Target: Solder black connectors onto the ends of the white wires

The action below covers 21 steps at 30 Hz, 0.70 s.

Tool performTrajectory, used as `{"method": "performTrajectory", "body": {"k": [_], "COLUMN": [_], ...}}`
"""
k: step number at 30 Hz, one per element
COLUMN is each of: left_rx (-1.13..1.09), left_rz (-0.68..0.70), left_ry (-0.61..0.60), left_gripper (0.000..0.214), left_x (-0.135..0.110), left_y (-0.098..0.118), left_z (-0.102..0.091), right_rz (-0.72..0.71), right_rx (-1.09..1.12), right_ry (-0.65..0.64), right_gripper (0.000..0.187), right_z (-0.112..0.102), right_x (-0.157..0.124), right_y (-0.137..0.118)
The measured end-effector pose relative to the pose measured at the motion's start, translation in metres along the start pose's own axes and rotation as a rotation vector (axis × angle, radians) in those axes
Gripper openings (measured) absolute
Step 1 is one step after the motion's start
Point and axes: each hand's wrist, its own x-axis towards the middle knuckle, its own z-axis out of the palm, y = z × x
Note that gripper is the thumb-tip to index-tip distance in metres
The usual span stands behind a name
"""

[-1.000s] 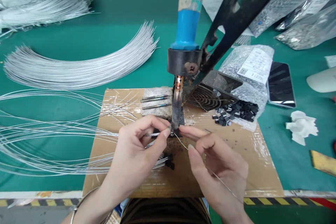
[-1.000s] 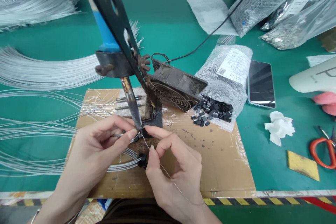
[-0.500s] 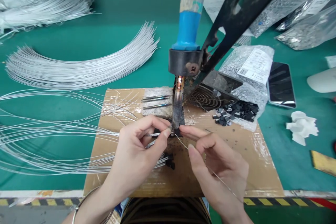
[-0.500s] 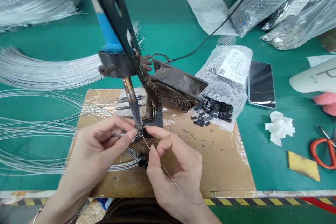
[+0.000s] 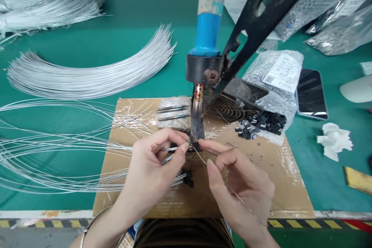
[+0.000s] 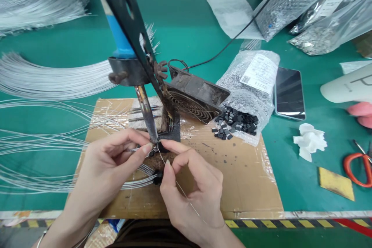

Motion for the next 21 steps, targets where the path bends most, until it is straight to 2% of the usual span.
{"method": "performTrajectory", "body": {"k": [9, 21], "left_rx": [-0.024, -0.022], "left_rz": [0.047, 0.041], "left_ry": [0.001, 0.009], "left_gripper": [0.012, 0.012], "left_x": [0.0, -0.0005], "left_y": [0.0052, -0.0036], "left_z": [0.0016, 0.0011], "right_rz": [-0.022, -0.014], "right_rx": [-0.001, 0.004], "right_ry": [0.016, 0.02], "right_gripper": [0.023, 0.023], "right_z": [0.0017, 0.0009], "right_x": [-0.0001, 0.0001], "right_y": [0.0, -0.0002]}}
